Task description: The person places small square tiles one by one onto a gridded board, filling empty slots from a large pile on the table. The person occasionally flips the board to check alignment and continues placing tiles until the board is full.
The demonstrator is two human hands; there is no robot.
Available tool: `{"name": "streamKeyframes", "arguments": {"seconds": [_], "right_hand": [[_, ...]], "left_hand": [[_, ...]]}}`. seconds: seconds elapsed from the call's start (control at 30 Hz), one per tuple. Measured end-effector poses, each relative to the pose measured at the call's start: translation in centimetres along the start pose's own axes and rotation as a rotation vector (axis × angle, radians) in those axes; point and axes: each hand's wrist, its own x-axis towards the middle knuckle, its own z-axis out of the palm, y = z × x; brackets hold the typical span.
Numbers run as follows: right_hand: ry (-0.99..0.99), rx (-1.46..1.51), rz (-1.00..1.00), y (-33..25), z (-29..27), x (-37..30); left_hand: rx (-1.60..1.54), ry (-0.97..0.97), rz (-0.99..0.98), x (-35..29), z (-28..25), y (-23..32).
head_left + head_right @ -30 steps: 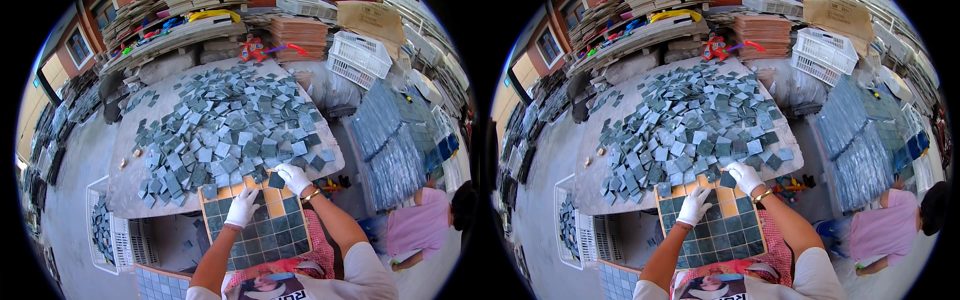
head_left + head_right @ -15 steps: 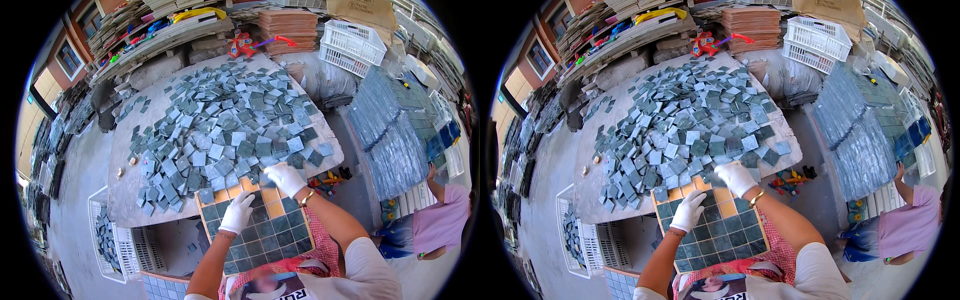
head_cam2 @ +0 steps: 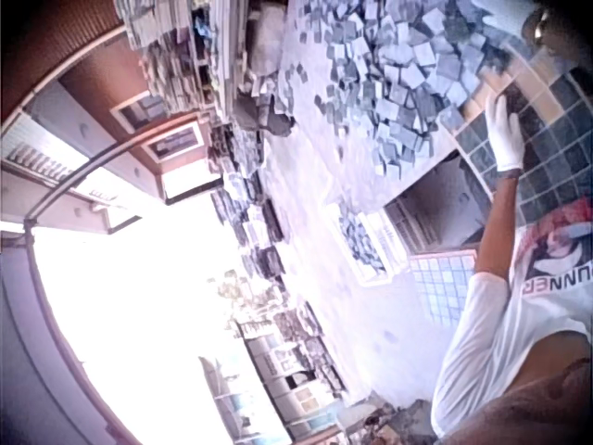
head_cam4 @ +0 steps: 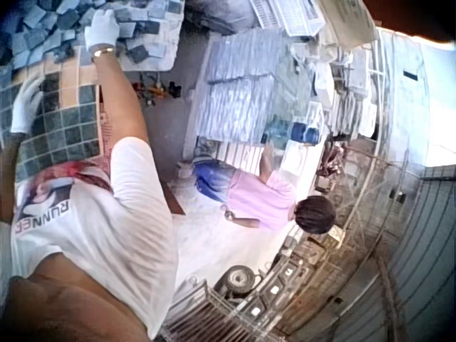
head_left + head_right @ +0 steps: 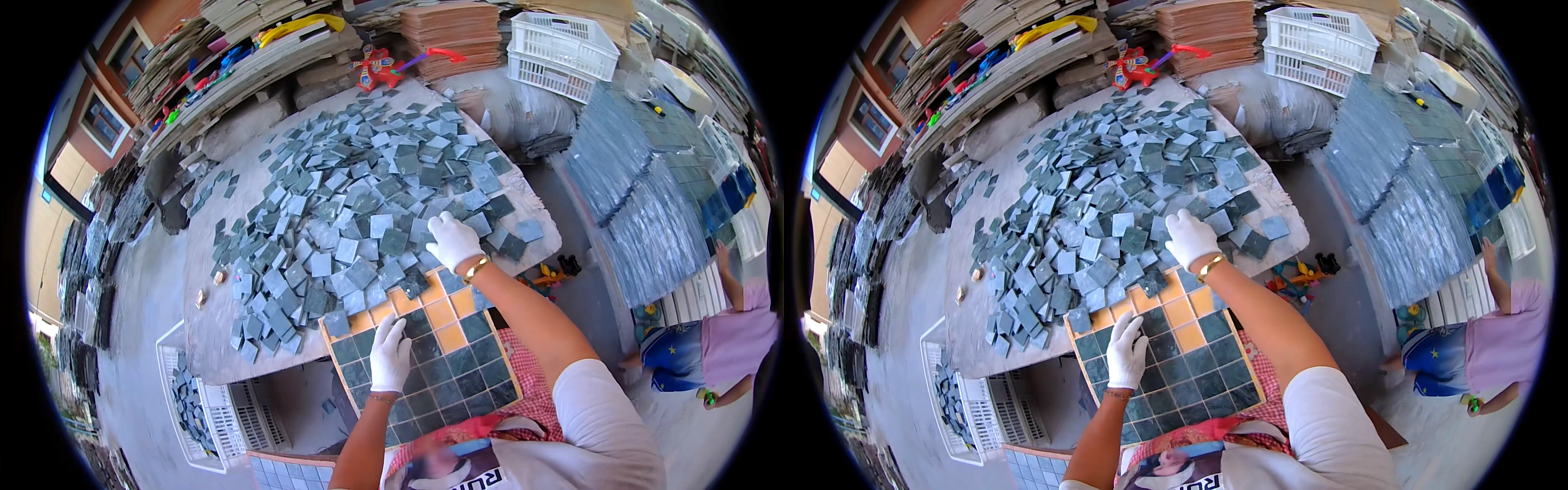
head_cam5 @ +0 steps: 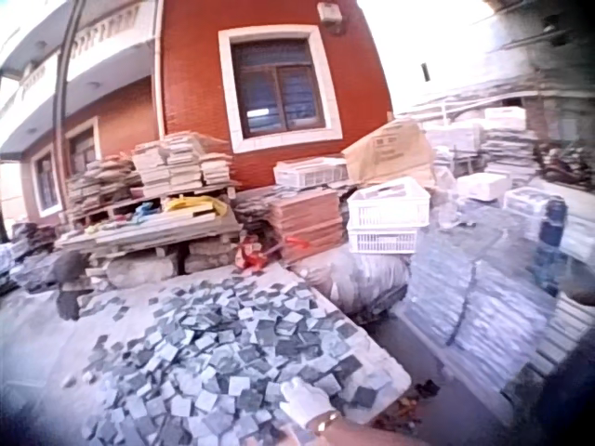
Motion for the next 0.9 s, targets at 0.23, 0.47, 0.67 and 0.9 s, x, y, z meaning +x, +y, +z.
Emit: {"name": "streamKeyframes", "arguments": {"seconds": [0.23,0.47,0.67,0.9], "right_hand": [[-0.273,0.501,-0.247,0.9,-3.6,-6.5],[-0.447,0.321,-0.28,-0.3,-1.7,-12.5],[-0.47,0.322,-0.46,0.5,-1.9,-11.9],[-0.392,0.232,-0.271,-1.1,-2.1,-3.7]], "left_hand": [[-0.003,0.217,-0.033,-1.0,-0.6,-0.1],[0.221,0.098,0.206,-2.5,0.9,1.8],[0.396,-0.117,0.292,-3.8,3.3,3.3],[0.537,-0.242,0.248,-2.4,5.7,2.4]]}}
